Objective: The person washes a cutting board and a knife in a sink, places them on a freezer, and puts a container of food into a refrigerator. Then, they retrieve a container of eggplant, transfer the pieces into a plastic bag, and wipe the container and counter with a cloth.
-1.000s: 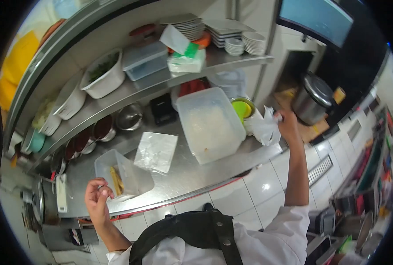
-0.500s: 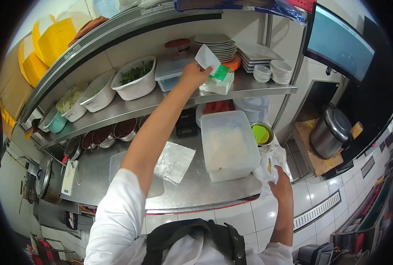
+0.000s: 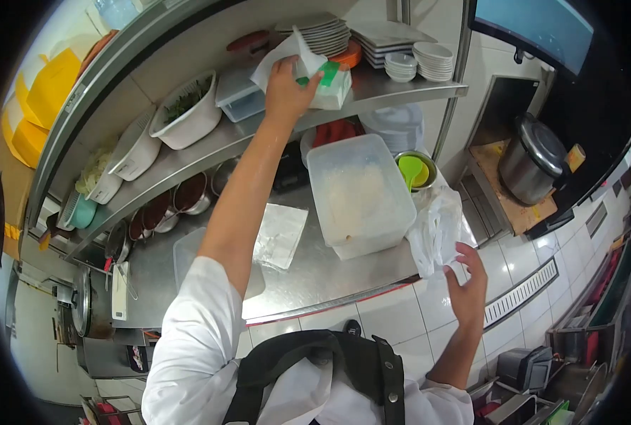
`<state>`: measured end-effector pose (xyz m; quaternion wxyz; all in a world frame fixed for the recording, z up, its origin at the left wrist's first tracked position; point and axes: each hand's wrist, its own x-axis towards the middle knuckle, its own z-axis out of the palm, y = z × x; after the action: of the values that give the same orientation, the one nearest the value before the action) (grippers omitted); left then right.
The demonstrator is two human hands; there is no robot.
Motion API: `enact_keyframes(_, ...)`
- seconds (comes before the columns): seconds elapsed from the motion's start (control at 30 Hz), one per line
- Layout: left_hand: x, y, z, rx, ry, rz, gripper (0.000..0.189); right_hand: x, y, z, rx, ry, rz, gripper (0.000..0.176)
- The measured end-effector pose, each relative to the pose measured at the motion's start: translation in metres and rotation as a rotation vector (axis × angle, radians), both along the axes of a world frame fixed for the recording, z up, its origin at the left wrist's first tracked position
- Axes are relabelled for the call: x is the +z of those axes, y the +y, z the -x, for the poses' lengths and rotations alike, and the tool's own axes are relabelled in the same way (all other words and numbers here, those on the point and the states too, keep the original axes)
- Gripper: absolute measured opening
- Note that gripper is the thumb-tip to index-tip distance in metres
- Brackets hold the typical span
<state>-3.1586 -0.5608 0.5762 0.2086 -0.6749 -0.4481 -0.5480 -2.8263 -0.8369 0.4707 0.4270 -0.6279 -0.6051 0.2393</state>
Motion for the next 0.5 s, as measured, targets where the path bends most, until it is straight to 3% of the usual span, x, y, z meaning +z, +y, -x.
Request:
enact_keyframes(0.03, -0.007, 0.012, 0.003, 0.020, -0.019, 0.095, 0.033, -0.002, 0.001, 0.004, 0.051, 0.009, -0.039, 0.036)
enact_keyframes(0.07, 0.012, -0.009, 0.000, -0.032, -0.106, -0.001, 0.028, -0.005, 0.000, 0.005, 0.067, 0.058, -0.037, 0.035)
enact_keyframes(0.13, 0.050, -0.089, -0.017, -0.006, -0.406, -0.078, 0.015, -0.016, -0.001, 0.004, 0.095, 0.166, -0.021, 0.034)
enact_keyframes(0.2, 0.030, -0.157, -0.016, 0.097, -0.269, -0.142, 0.021, -0.015, 0.001, 0.017, 0.096, 0.329, -0.129, 0.032)
enact_keyframes(0.27, -0.014, -0.218, -0.026, -0.056, -0.101, 0.168, 0.024, 0.002, 0.003, 0.047, 0.149, 0.475, -0.279, 0.032)
enact_keyframes(0.3, -0.069, -0.237, -0.037, -0.301, -0.105, 0.340, 0.028, 0.011, 0.003, 0.072, 0.196, 0.783, -0.221, 0.032)
enact_keyframes(0.33, -0.123, -0.256, -0.049, -0.520, -0.134, 0.534, 0.033, 0.010, 0.004, 0.081, 0.287, 0.882, -0.115, 0.031)
enact_keyframes(0.37, -0.127, -0.261, -0.058, -0.908, -0.216, 0.776, 0.037, 0.009, 0.005, 0.089, 0.365, 0.975, 0.000, 0.031)
enact_keyframes(0.43, -0.129, -0.280, -0.059, -0.803, -0.215, 0.936, 0.034, -0.021, 0.013, 0.088, 0.596, 0.715, 0.318, 0.031)
enact_keyframes(0.47, -0.127, -0.285, -0.058, -0.748, -0.218, 1.012, 0.033, -0.029, 0.019, 0.086, 0.530, 0.603, 0.217, 0.030)
enact_keyframes(0.5, -0.117, -0.287, -0.056, -0.687, -0.230, 0.928, 0.031, -0.034, 0.028, 0.083, 0.467, 0.488, 0.118, 0.030)
